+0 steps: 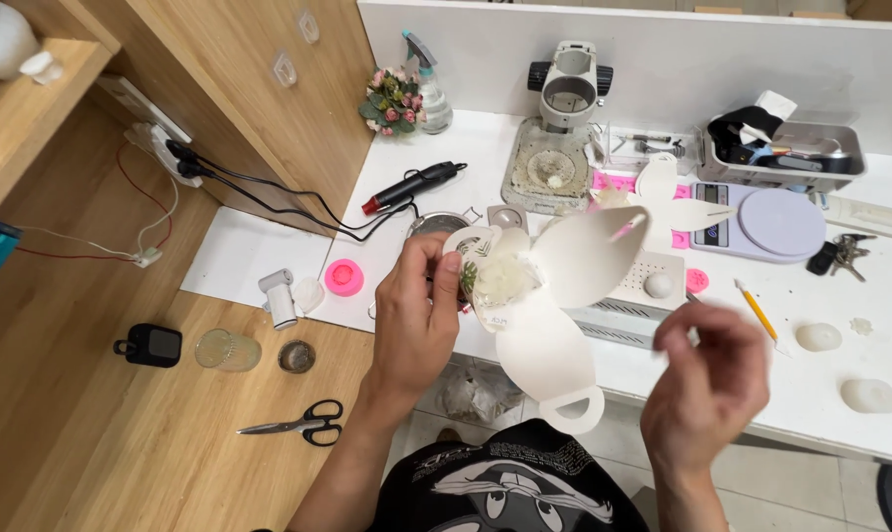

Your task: Folding paper gift boxes, placing small round items inside, tying them closed with ribbon, and stocking the finished products on a shelf.

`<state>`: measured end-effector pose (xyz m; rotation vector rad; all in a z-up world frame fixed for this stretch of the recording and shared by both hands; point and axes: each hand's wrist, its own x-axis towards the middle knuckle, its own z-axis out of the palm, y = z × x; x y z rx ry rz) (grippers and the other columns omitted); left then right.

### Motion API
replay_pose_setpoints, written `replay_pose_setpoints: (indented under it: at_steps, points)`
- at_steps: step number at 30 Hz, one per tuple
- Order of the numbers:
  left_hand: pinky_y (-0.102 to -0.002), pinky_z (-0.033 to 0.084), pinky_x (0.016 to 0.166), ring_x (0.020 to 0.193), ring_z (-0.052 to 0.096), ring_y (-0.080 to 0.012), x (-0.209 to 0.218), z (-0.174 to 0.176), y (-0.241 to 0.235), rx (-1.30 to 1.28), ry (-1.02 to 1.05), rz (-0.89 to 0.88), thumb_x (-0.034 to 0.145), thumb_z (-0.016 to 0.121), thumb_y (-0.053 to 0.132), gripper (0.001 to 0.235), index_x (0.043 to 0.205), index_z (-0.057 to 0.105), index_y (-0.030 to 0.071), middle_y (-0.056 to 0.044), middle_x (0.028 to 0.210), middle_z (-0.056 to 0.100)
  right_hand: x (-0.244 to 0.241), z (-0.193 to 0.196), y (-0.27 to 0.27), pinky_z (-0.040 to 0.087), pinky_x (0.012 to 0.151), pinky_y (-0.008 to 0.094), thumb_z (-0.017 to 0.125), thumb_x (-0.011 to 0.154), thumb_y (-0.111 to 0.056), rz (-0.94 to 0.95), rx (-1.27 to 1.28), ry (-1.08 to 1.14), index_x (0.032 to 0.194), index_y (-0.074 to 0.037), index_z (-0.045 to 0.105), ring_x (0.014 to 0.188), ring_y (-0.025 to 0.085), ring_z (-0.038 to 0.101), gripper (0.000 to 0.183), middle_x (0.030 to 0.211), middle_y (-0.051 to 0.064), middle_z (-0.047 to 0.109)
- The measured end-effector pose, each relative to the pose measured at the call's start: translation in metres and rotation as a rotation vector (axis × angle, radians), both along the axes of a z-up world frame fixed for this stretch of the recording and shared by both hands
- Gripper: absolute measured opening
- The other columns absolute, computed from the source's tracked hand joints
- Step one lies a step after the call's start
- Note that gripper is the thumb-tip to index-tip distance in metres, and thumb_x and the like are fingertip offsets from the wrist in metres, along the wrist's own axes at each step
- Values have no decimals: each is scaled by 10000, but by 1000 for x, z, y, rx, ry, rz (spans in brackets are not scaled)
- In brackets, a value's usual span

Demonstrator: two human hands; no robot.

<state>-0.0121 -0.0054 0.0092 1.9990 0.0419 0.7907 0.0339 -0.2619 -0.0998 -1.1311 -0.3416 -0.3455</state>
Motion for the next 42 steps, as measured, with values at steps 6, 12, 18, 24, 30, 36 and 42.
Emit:
replay_pose_setpoints:
  at_steps: [6,12,18,24,30,36,42]
  points:
    - [-312,524,547,606,628,-138,3,1,2,-78,41,46,1092,512,191,234,1054,574,-31,-86,802,685,-15,64,25,558,870,352,544,765,160,430,-407,-96,1166,45,699,1013,252,647,445,1226,211,686]
    - [-329,512,572,613,638,-172,0,5,-4,59,55,-8,1082,520,151,197,1097,608,-25,-116,778,674,1,55,38,557,730,280,612,973,-21,450,-398,42,1068,41,774,815,161,691,197,914,130,749]
    - [-354,564,663,755,715,-247,-6,1,-15,198,-110,-61,1079,553,104,125,1055,538,-18,-178,1141,723,7,80,65,368,506,217,709,994,-103,55,-547,144,1018,34,791,587,37,483,162,692,28,650]
    - [-354,567,671,755,712,-244,-7,-3,-19,223,-119,-33,1075,574,95,117,1028,529,-3,-168,1154,722,3,105,71,369,486,219,736,930,-62,11,-684,-38,1001,8,781,557,36,493,109,706,25,699]
    - [-337,571,639,716,717,-191,-6,3,-21,120,-65,-78,1090,506,76,144,1108,604,-28,-162,1190,753,2,103,74,376,488,210,744,924,-38,-24,-680,-93,1001,-3,780,567,29,517,92,729,26,712]
    - [-317,584,608,711,761,-189,-4,3,-24,117,-37,-102,1086,544,93,154,1069,649,-18,-146,1110,781,4,97,72,350,482,194,740,923,-33,-54,-686,-95,997,-9,783,559,19,502,89,723,21,709]
    - [-293,620,630,735,769,-177,-1,-11,-26,28,-43,-101,1054,572,82,130,1119,562,-31,-166,1189,755,11,80,72,328,482,186,746,941,-62,-19,-562,90,964,-15,782,560,-8,475,63,665,3,662]
